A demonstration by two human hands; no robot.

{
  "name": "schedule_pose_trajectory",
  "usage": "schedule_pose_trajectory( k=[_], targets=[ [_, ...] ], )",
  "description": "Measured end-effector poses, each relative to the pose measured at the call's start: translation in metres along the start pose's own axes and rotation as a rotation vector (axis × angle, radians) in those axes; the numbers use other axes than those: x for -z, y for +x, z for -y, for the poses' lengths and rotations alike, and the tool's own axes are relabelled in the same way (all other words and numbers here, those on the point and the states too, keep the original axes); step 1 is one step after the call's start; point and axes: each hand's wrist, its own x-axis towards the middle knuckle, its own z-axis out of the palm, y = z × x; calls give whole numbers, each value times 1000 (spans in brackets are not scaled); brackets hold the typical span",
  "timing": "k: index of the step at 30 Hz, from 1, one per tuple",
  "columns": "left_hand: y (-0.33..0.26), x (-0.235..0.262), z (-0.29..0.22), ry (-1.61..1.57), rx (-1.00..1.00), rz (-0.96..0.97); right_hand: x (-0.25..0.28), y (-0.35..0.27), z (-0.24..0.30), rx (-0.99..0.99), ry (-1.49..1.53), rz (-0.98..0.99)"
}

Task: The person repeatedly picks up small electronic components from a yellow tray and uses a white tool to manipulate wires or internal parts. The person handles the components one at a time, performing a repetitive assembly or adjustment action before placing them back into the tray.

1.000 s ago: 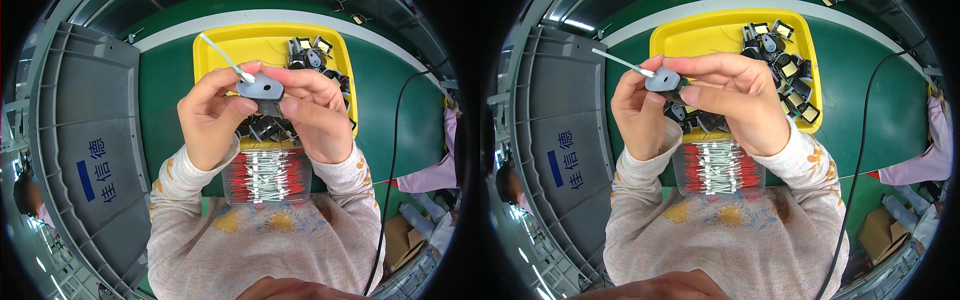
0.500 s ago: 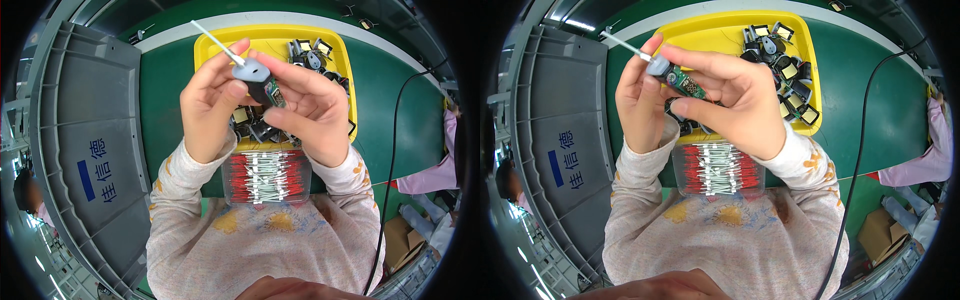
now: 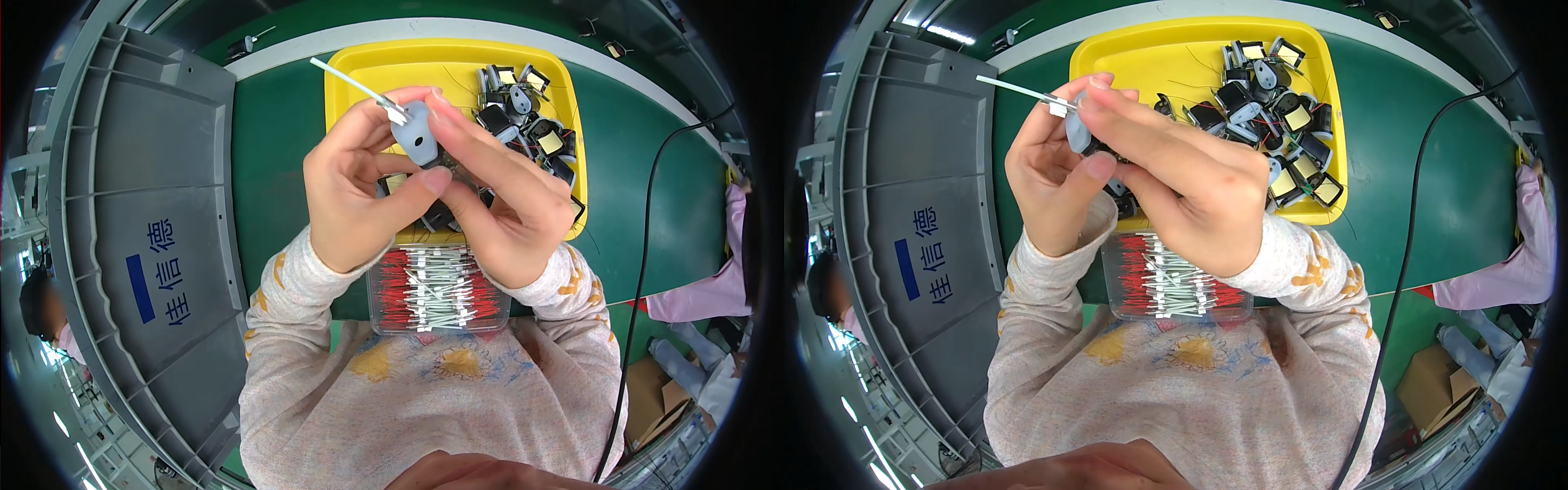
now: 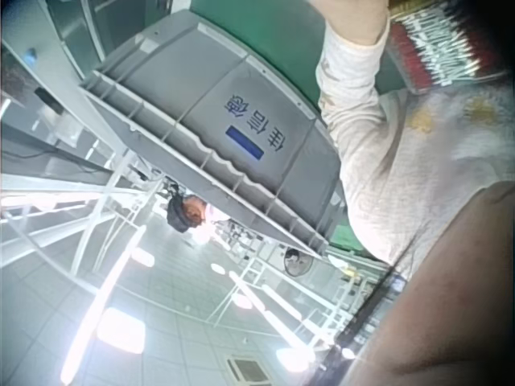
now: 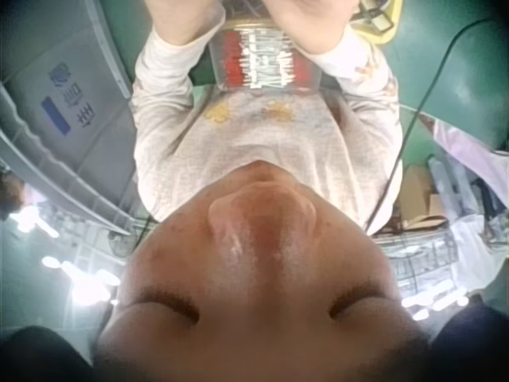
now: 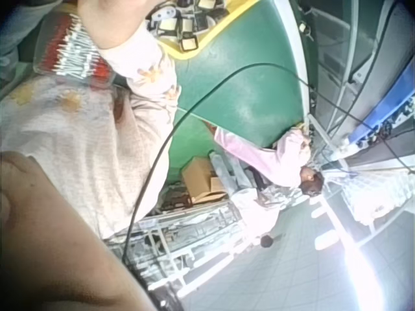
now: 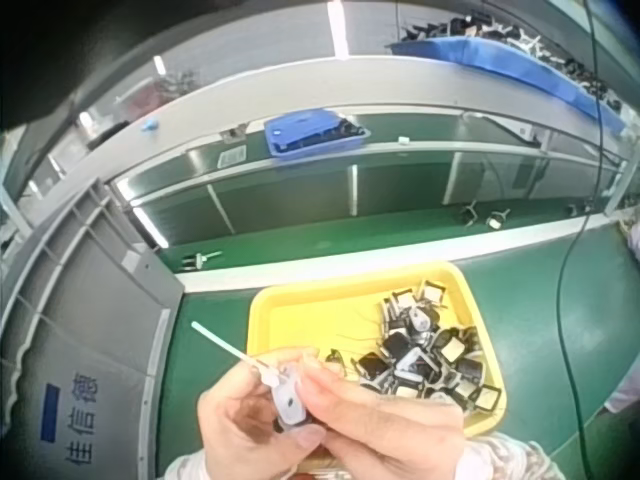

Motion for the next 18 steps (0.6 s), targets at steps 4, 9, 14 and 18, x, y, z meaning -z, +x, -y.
schedule_pose_trajectory(
  k=[4, 9, 14, 18],
  targets=[
    [4, 1, 1, 157, -102, -41, 4, 1, -1, -57, 60, 103],
    [14, 11, -2, 875, -431, -76, 24, 16, -6, -149, 197, 69],
    [4, 4, 0, 892, -450, -94, 26, 16, -5, -188, 157, 116],
    [2, 5, -4, 910, -443, -35, 30, 15, -9, -50, 88, 179]
  ],
)
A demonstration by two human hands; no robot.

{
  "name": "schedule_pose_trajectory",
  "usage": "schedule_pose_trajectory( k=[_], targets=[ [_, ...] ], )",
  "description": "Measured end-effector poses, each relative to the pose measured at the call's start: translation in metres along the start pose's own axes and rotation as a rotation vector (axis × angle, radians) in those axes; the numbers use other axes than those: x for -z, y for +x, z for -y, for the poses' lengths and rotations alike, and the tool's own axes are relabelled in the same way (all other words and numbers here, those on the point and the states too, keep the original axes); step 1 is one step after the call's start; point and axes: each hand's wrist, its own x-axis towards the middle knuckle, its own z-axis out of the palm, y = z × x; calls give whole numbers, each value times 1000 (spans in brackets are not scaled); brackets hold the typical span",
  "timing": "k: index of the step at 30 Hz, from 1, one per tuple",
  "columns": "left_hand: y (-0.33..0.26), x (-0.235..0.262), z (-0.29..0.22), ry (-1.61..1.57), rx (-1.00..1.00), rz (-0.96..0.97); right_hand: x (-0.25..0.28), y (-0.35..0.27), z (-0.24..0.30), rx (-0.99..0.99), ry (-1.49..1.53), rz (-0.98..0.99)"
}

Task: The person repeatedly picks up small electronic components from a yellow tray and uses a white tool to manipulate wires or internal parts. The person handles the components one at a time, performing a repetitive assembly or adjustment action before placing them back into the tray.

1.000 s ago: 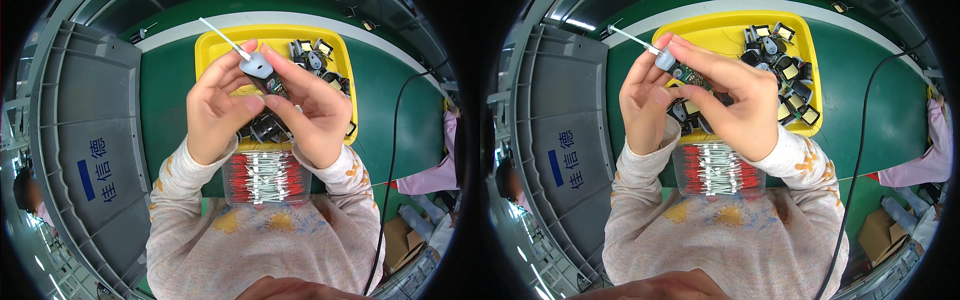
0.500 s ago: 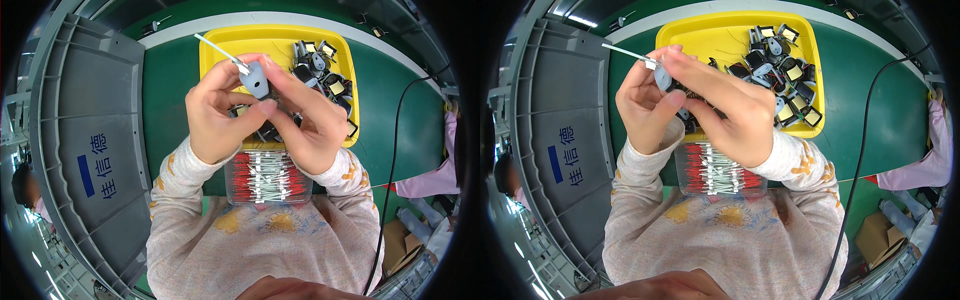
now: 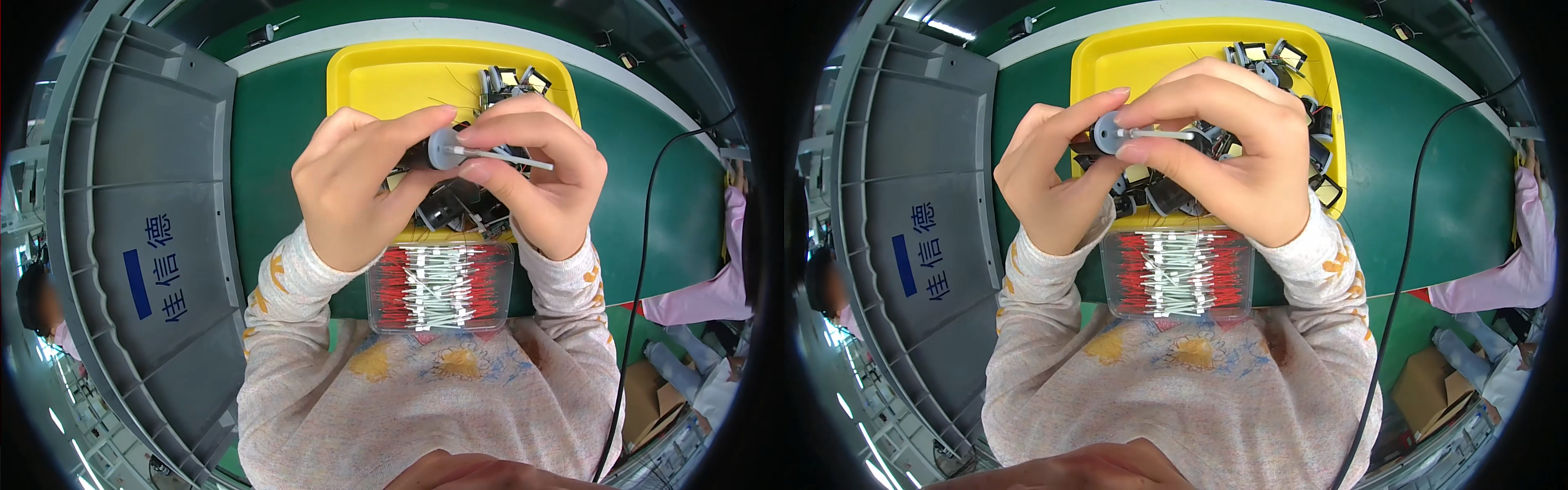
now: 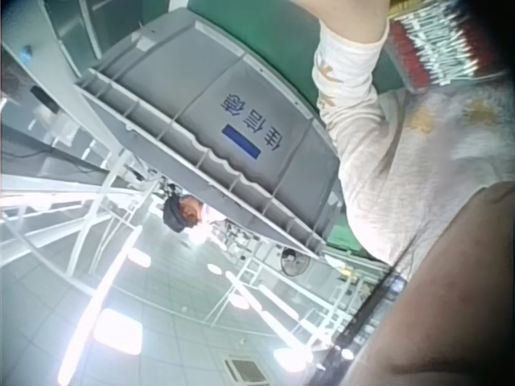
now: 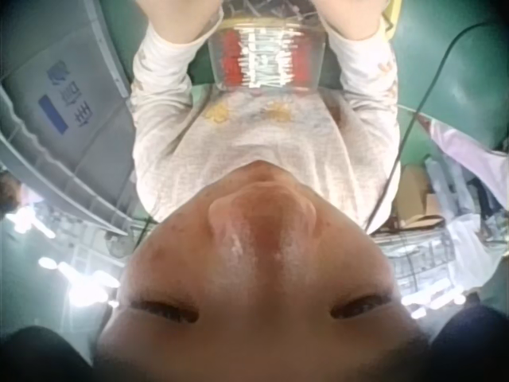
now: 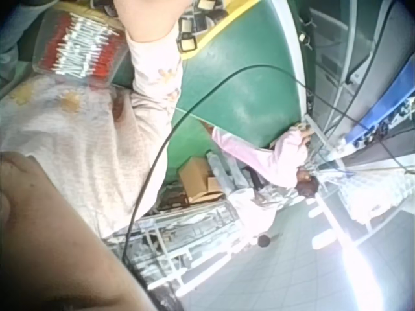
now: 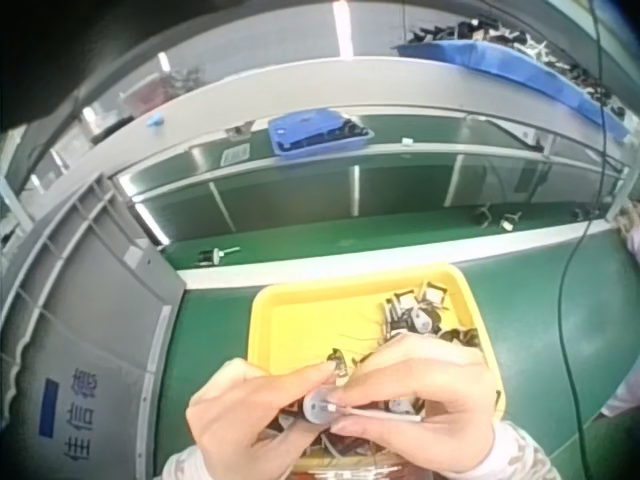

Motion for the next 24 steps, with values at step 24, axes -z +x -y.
schedule_pose_trajectory(
  k=[24],
  targets=[
    [128, -44, 120, -393, 592, 455, 26, -5, -9, -234, 219, -503]
  ],
)
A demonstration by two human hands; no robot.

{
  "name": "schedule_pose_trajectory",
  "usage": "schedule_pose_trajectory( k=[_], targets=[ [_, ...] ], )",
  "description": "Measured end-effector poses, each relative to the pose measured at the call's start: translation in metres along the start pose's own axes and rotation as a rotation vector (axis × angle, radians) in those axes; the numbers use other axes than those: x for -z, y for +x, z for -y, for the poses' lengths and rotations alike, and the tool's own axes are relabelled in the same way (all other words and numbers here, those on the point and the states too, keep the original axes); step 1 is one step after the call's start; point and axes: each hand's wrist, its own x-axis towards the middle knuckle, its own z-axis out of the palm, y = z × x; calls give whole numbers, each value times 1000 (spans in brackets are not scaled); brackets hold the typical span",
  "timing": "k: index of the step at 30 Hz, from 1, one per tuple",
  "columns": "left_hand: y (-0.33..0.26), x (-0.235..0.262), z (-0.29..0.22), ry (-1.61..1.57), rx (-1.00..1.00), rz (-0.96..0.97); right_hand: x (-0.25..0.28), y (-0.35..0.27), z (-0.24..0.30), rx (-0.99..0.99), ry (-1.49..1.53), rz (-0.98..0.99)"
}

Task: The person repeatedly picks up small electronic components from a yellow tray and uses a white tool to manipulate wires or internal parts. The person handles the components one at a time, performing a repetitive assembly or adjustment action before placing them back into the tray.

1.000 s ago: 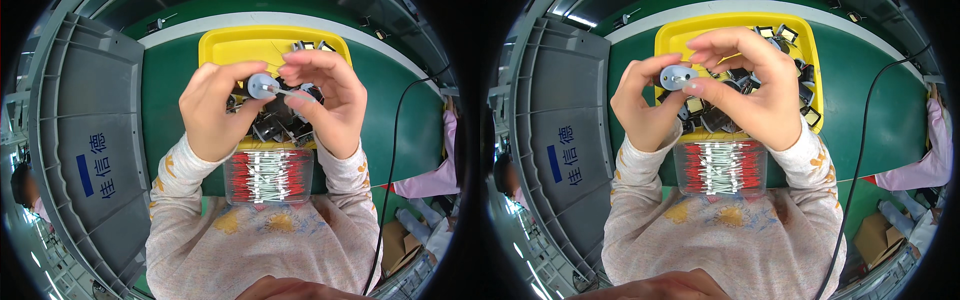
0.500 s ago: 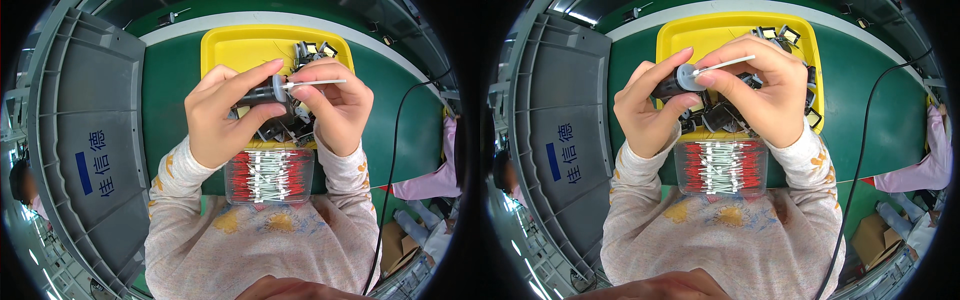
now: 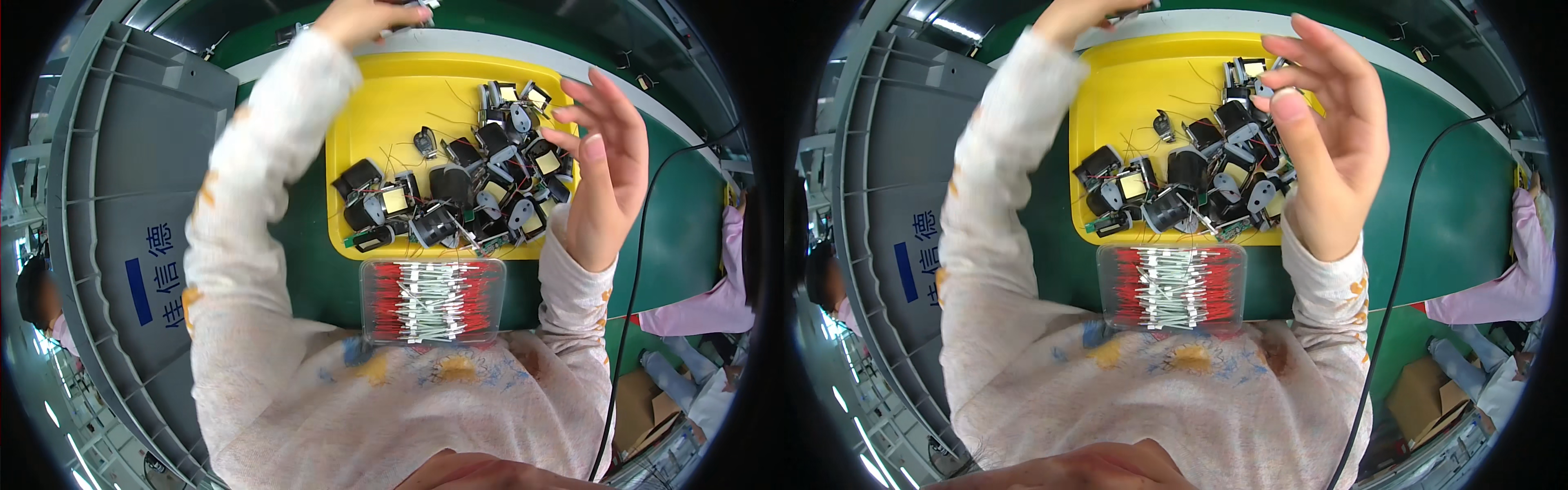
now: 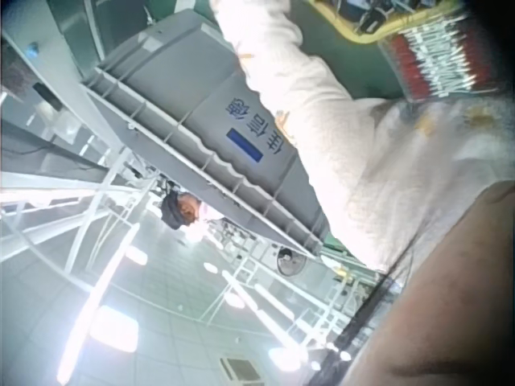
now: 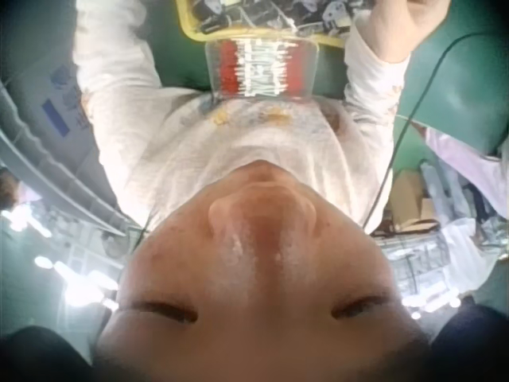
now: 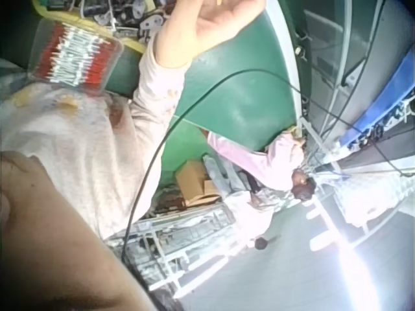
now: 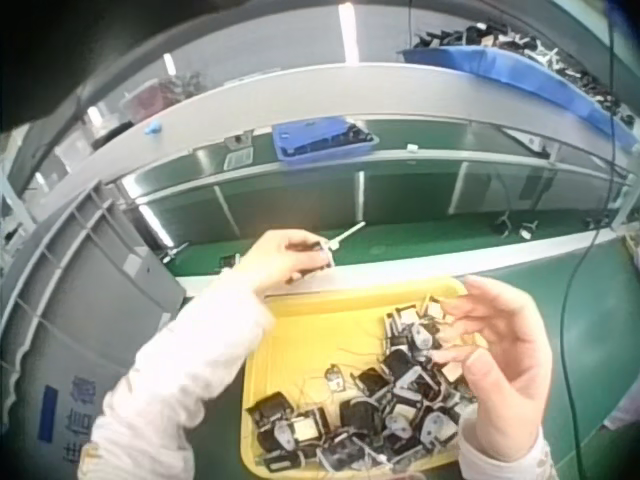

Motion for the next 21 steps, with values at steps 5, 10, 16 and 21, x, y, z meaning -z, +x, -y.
schedule_pose_trajectory(
  k=[5, 10, 16, 21],
  targets=[
    [133, 39, 110, -177, 281, -16, 11, -3, 4, -88, -55, 82],
    [116, 8, 91, 571, -206, 44, 42, -14, -3, -136, -172, 14],
    [-27, 9, 22, 772, -814, 636, 49, -25, 6, -138, -165, 37],
    [-69, -24, 51, 746, -674, 629, 45, -33, 5, -81, -210, 166]
  ],
)
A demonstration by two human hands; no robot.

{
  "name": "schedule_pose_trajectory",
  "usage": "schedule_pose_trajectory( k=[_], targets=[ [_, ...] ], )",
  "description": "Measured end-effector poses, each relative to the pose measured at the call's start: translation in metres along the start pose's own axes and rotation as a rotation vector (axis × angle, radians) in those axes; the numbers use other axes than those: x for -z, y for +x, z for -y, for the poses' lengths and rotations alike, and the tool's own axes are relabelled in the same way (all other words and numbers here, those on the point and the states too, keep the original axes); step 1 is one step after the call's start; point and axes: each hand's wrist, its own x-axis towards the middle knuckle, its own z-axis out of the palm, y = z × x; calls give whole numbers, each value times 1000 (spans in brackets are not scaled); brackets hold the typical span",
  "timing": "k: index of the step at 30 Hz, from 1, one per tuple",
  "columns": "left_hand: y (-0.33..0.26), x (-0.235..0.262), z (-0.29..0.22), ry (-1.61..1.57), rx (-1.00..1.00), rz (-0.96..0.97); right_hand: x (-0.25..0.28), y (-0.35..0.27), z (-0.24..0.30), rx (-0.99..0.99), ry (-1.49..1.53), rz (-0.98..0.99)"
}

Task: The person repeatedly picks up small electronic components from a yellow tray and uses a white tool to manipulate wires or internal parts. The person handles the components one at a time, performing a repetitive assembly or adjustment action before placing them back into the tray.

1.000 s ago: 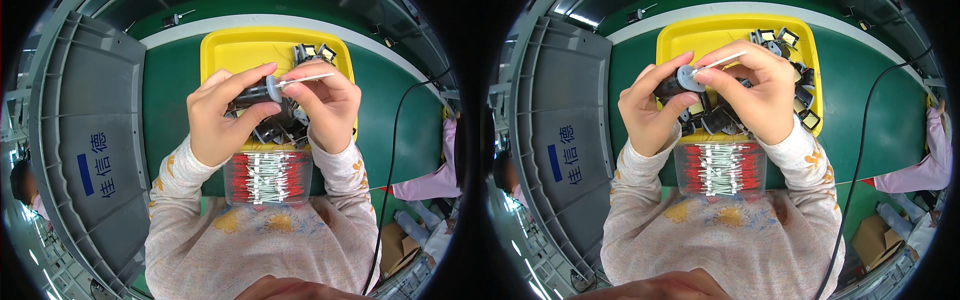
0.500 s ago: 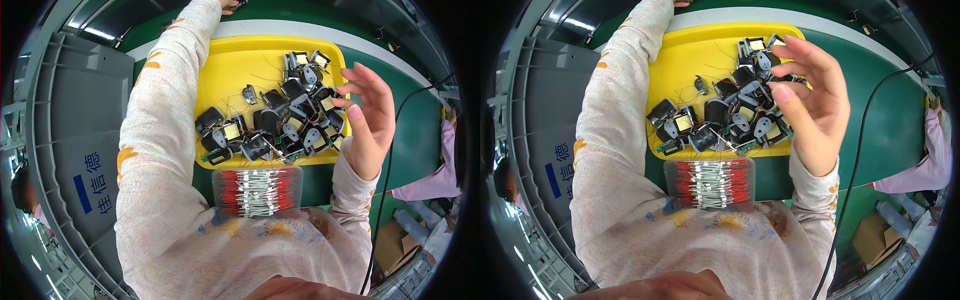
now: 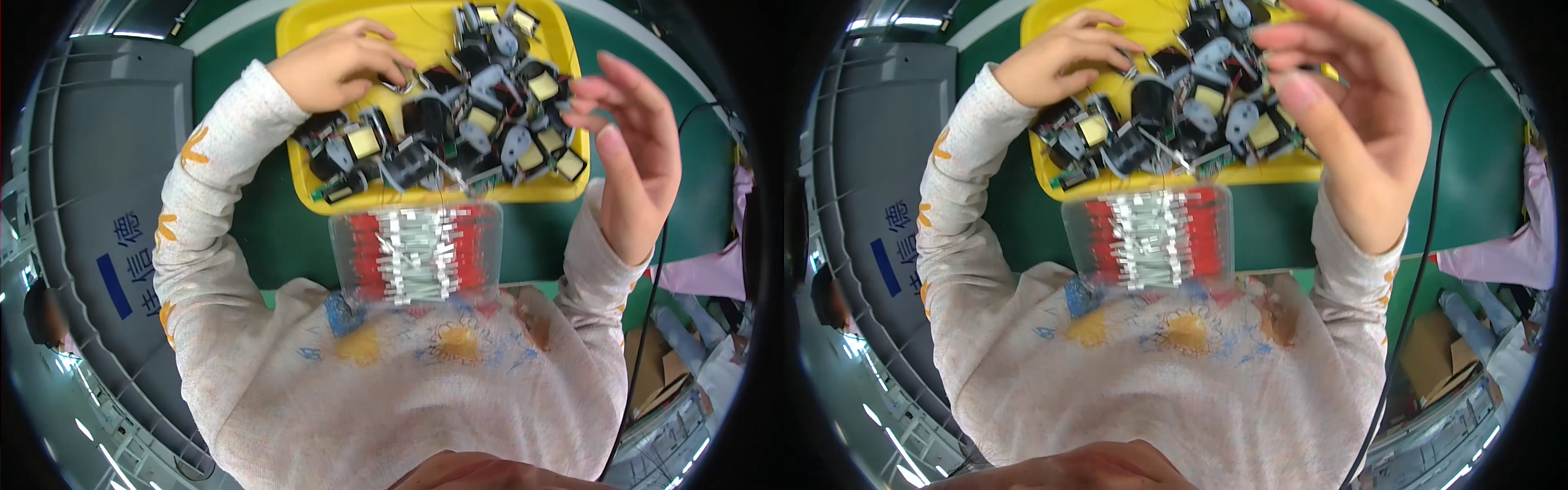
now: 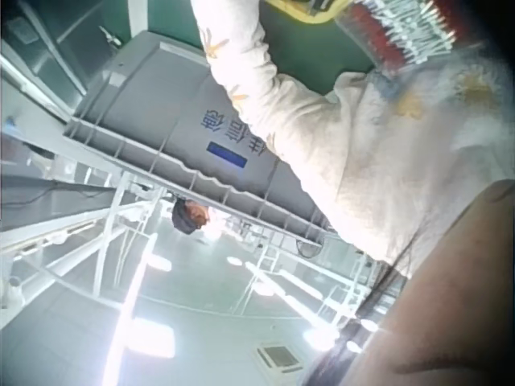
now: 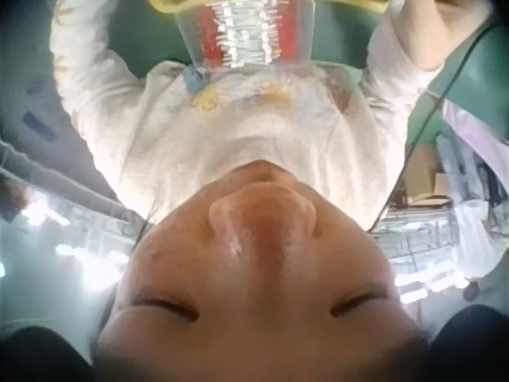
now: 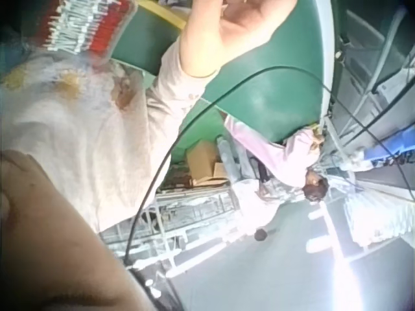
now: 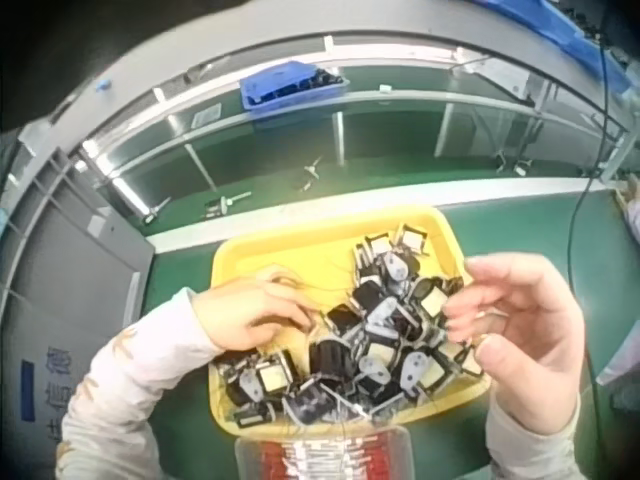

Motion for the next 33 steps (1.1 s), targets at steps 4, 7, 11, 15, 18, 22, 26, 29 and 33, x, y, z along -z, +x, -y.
schedule_pose_trajectory(
  k=[4, 7, 11, 15, 18, 22, 26, 29, 33],
  targets=[
    [2, 10, -25, -28, 174, -264, -12, -21, 5, -65, -54, -43],
    [-8, 18, -46, -244, 347, -612, -20, -35, -5, 121, -356, 366],
    [-10, 22, -72, -469, 290, -918, -45, -59, -14, 280, -565, 586],
    [-9, 21, -95, -470, 242, -1044, -76, -65, -6, 353, -681, 626],
    [-4, 22, -117, -530, 265, -1148, -104, -66, -10, 405, -779, 658],
    [-17, 10, -108, -706, 158, -1089, -124, -67, -16, 471, -892, 668],
    [-22, 9, -106, -801, 111, -1052, -124, -68, -8, 492, -930, 727],
    [-21, 9, -107, -851, 52, -1065, -120, -68, -3, 437, -897, 753],
    [-25, 9, -106, -1016, 35, -1020, -107, -59, 4, 400, -582, 652]
  ],
)
